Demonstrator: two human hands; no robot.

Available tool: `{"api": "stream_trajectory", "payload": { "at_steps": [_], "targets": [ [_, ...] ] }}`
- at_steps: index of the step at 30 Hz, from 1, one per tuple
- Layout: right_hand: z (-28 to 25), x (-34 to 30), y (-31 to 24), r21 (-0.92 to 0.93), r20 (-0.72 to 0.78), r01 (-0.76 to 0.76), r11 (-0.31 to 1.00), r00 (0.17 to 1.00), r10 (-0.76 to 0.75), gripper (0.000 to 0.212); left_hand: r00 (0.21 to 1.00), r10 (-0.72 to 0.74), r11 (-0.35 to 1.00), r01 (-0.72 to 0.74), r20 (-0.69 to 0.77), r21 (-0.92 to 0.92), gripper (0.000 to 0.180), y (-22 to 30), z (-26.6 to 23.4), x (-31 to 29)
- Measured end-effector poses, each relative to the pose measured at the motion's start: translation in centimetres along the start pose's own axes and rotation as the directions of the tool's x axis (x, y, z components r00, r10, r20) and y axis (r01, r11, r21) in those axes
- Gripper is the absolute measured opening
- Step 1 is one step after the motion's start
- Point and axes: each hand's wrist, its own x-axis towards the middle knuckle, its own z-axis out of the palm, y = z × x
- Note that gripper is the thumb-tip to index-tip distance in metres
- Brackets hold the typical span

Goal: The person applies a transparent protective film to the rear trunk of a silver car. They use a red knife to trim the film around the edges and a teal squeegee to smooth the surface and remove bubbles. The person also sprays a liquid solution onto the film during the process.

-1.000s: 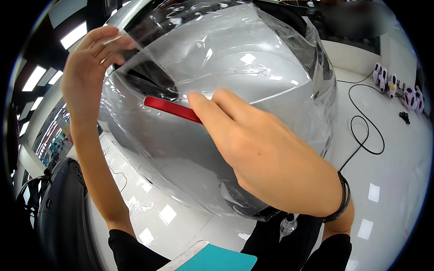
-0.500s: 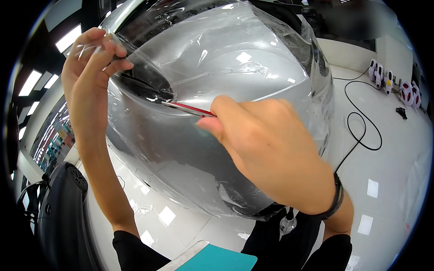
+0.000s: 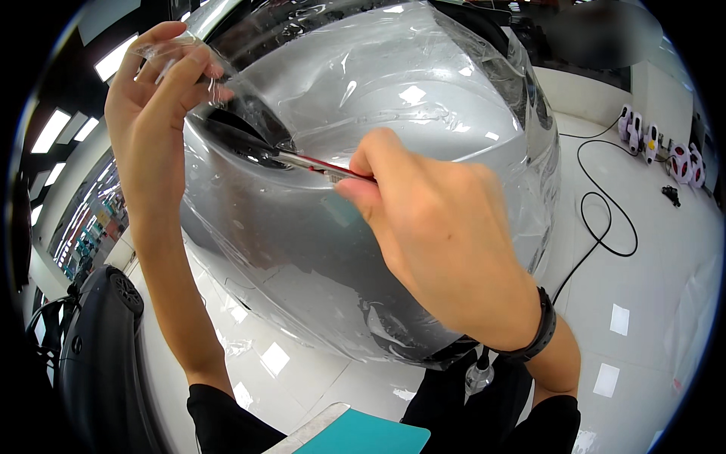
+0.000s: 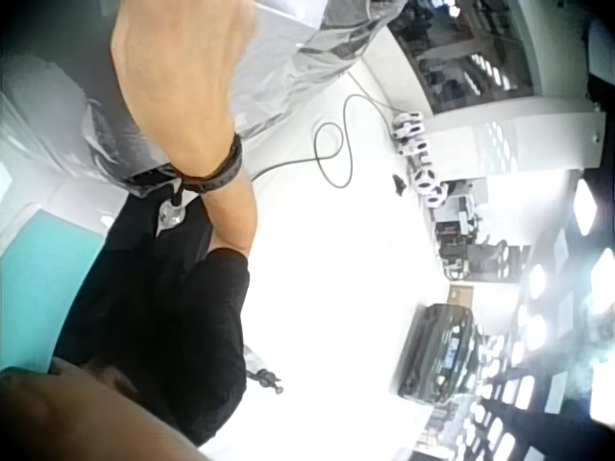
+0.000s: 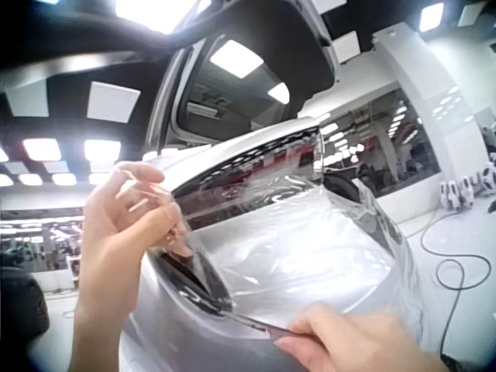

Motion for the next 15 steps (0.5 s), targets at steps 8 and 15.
{"api": "stream_trajectory", "payload": {
  "at_steps": [8,15],
  "targets": [
    [0.7,0.2,-0.5,-0.148,-0.087,0.060,0.987,0.993,-0.074,0.008,0.999,0.034,0.999,-0.033,-0.016,0.041,0.037,0.3,0.9,0.0],
    [1.3,-0.7,-1.4,-0.259,-0.089,0.099,0.961,0.988,-0.125,0.012,0.998,0.061,0.996,-0.060,-0.025,0.060,0.035,0.3,0.6,-0.2]
  ]
}}
